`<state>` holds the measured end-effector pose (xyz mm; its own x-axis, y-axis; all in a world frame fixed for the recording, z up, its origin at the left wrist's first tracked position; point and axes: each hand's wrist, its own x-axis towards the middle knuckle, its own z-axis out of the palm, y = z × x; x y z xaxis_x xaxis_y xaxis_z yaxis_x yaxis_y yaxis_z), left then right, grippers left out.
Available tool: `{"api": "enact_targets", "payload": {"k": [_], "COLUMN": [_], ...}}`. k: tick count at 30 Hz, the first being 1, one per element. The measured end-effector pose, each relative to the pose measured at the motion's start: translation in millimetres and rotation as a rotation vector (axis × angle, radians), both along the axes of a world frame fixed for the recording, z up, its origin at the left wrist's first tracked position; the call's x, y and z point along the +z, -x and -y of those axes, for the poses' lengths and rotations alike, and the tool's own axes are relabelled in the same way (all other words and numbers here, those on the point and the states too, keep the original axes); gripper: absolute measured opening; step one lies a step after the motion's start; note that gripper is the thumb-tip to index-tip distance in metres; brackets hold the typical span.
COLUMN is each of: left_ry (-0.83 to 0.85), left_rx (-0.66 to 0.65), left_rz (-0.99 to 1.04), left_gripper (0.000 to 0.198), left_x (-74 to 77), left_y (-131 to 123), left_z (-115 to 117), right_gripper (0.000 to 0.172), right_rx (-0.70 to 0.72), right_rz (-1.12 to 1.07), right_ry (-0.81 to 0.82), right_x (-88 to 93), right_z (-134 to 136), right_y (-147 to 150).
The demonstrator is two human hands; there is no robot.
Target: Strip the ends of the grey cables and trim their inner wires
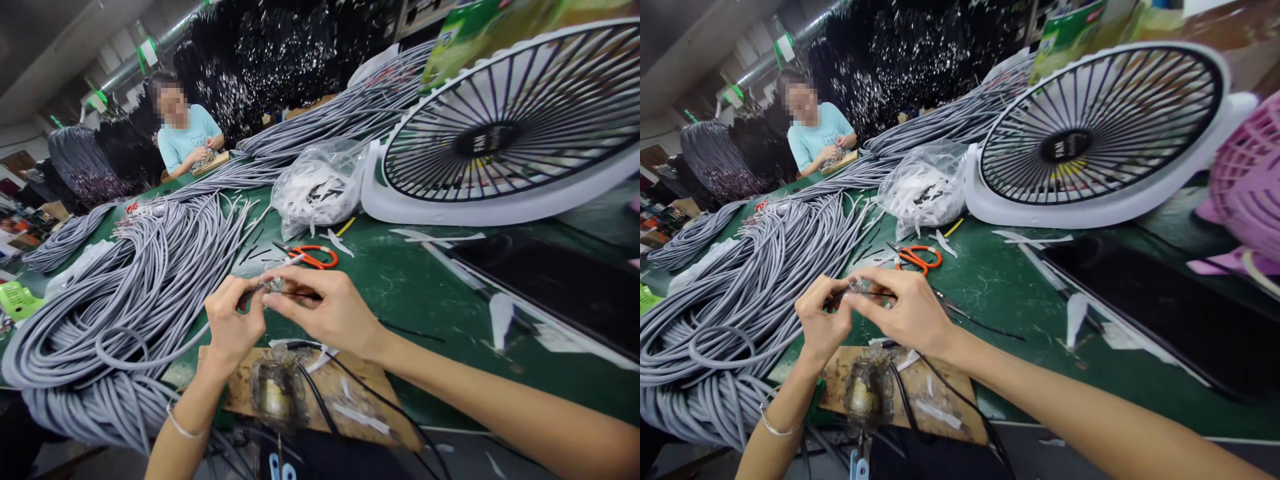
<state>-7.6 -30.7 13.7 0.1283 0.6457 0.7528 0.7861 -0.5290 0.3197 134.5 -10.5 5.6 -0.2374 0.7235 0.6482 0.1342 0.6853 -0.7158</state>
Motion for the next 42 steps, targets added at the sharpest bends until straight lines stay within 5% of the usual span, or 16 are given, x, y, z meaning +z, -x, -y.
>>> {"api": "enact_targets", "payload": {"k": [2, 6, 10, 12, 18, 21, 28, 33, 39, 42], "left_ry": [0.029, 0.103, 0.169, 0.201, 0.424, 0.522, 0.548, 0.477, 0.099, 0.052], "left_rx": [-0.024, 0.012, 0.064, 0.060, -0.034, -0.088, -0.131, -0.118, -0.046, -0.016], "left_rz": [0.011, 0.104, 0.204, 0.249, 0.545, 0.692, 0.739, 0.584, 0.081, -0.119], "left_gripper": [0.009, 0.008, 0.011, 0.012, 0.017, 0.021, 0.021, 0.019, 0.010, 0.011], "left_x": [-1.1, -2.5, -3.0, -2.7, 0.7, 2.3, 1.5, 0.7, -3.8, -8.6], "left_y": [0, -1, 0, 0, -3, -4, -6, -7, -1, 1], "left_z": [0, -2, -6, -7, -5, -5, -3, -2, 0, -2], "right_gripper": [0.010, 0.021, 0.034, 0.030, 0.020, 0.026, 0.028, 0.028, 0.034, 0.032], "right_rx": [0.055, 0.095, 0.285, 0.243, -0.301, -0.291, -0.246, -0.251, -0.249, -0.227], "right_rz": [0.013, 0.076, 0.242, 0.217, 0.037, 0.119, 0.147, 0.117, 0.155, 0.064], "right_ry": [-0.131, -0.395, -0.600, -0.648, -0.240, -0.095, -0.110, -0.110, 0.026, 0.116], "right_x": [-0.6, -2.9, -3.6, -2.8, 1.0, -1.1, -3.7, -2.2, -0.8, 10.7], "right_z": [1, 12, 31, 34, 8, 0, 2, 3, 2, 2], "right_y": [1, 3, 4, 2, -4, -2, 3, 2, 0, -11]}}
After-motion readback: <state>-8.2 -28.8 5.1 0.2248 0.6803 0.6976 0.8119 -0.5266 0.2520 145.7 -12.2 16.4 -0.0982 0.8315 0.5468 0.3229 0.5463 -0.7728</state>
